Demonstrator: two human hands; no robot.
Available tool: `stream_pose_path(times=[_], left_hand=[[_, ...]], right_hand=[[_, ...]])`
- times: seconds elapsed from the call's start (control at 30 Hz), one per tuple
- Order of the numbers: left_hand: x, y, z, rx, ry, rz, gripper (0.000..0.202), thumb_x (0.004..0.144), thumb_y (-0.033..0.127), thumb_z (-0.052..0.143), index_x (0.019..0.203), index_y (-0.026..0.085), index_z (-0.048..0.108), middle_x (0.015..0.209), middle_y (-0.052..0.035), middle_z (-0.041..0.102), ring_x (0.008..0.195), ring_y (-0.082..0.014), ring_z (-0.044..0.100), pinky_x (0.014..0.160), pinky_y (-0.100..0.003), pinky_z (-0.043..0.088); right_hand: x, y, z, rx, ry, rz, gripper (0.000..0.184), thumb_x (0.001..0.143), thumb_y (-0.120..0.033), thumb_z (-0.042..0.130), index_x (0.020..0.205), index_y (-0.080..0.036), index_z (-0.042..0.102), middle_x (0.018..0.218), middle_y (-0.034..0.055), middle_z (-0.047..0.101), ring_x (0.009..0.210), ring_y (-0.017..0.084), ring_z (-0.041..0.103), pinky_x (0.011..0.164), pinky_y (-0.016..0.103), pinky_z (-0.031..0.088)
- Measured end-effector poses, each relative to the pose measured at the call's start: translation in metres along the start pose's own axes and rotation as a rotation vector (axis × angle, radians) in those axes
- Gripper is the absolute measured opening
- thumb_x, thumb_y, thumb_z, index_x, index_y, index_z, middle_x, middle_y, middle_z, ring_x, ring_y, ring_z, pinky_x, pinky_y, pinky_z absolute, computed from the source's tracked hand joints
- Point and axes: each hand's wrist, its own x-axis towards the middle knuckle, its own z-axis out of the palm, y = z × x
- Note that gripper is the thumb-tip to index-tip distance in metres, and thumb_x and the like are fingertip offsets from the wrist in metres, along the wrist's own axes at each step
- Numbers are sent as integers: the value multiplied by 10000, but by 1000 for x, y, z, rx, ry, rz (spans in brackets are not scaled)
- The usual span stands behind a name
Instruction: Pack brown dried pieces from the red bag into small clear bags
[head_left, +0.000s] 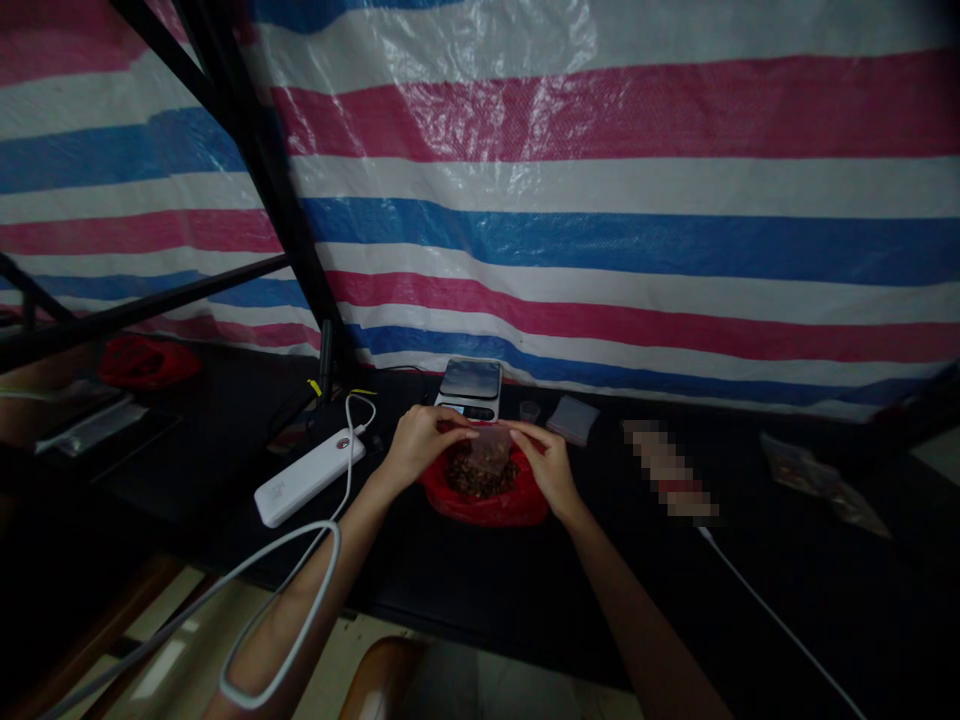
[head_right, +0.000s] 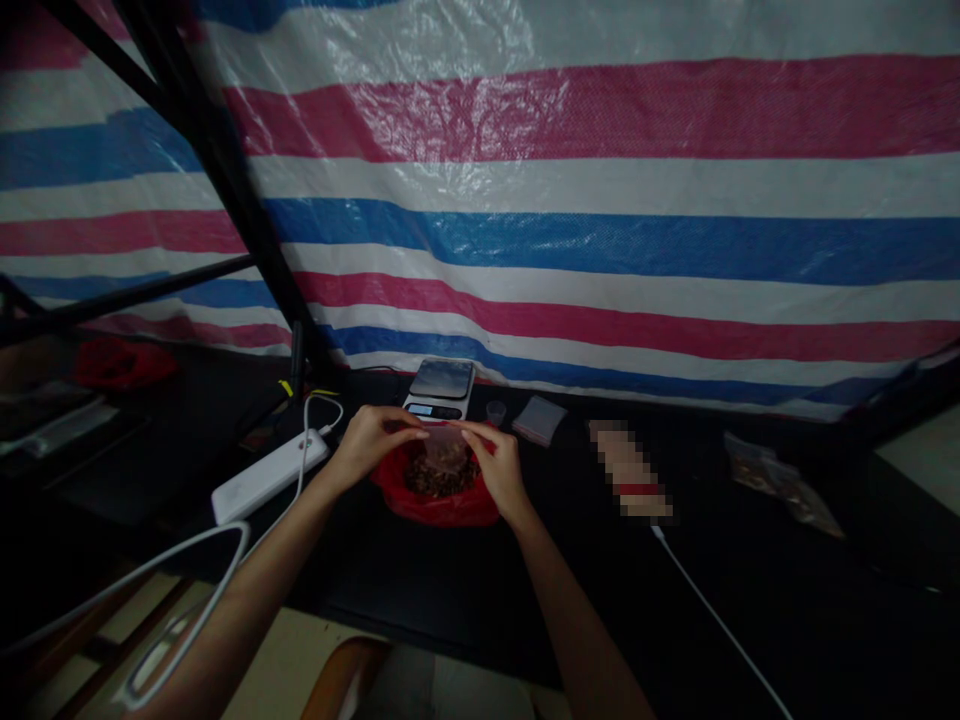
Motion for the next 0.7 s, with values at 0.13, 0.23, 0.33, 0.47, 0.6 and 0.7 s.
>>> stream_pose_path(times=[0.13, 0.23, 0.33, 0.47, 0.6, 0.7], left_hand=[[1, -1, -2, 65, 29, 5, 241, 747, 422, 545, 750, 226, 685, 751, -7, 687, 674, -158, 614, 605, -213, 412], [2, 3, -3, 54, 11, 41, 257, 767, 427, 518, 762, 220, 671, 771, 0, 683, 694, -152, 613, 620, -208, 411], [0, 4, -2, 31, -30, 55, 273, 746, 456, 536, 836, 225, 653, 844, 7, 680, 764, -157, 615, 669, -209, 412], [-8, -4, 3, 110, -147, 70, 268, 728, 461, 559, 853, 245, 655, 859, 17, 678, 788, -159, 615, 705, -215, 405], [-10, -11, 7, 191, -106, 48, 227, 785, 413, 510, 839, 252, 662, 857, 25, 682, 790, -147, 618, 686, -210, 397], [-8, -12, 8, 194, -67, 27, 214, 793, 398, 505, 841, 263, 664, 854, 39, 685, 784, -138, 621, 674, -203, 394]], right_hand=[[0, 1, 1, -30, -78, 15, 221, 790, -284, 512, 953, -228, 650, 980, 27, 668, 912, 190, 614, 837, 341, 466], [-1, 4, 1, -106, -112, 11, 210, 775, -279, 538, 944, -224, 651, 945, 25, 679, 878, 189, 626, 817, 328, 473], [-1, 6, 1, -155, -91, -12, 194, 785, -272, 525, 917, -225, 659, 914, 21, 687, 855, 187, 632, 806, 319, 474], [-1, 4, 2, -182, -76, -37, 205, 805, -272, 495, 927, -232, 655, 921, 15, 684, 852, 179, 630, 793, 299, 474], [-1, 4, 1, -252, -87, -26, 218, 799, -302, 511, 974, -262, 636, 954, -2, 675, 886, 174, 618, 808, 283, 461], [-1, 7, -1, -359, -76, 10, 213, 769, -343, 550, 948, -279, 646, 931, -6, 681, 872, 191, 621, 803, 297, 458]])
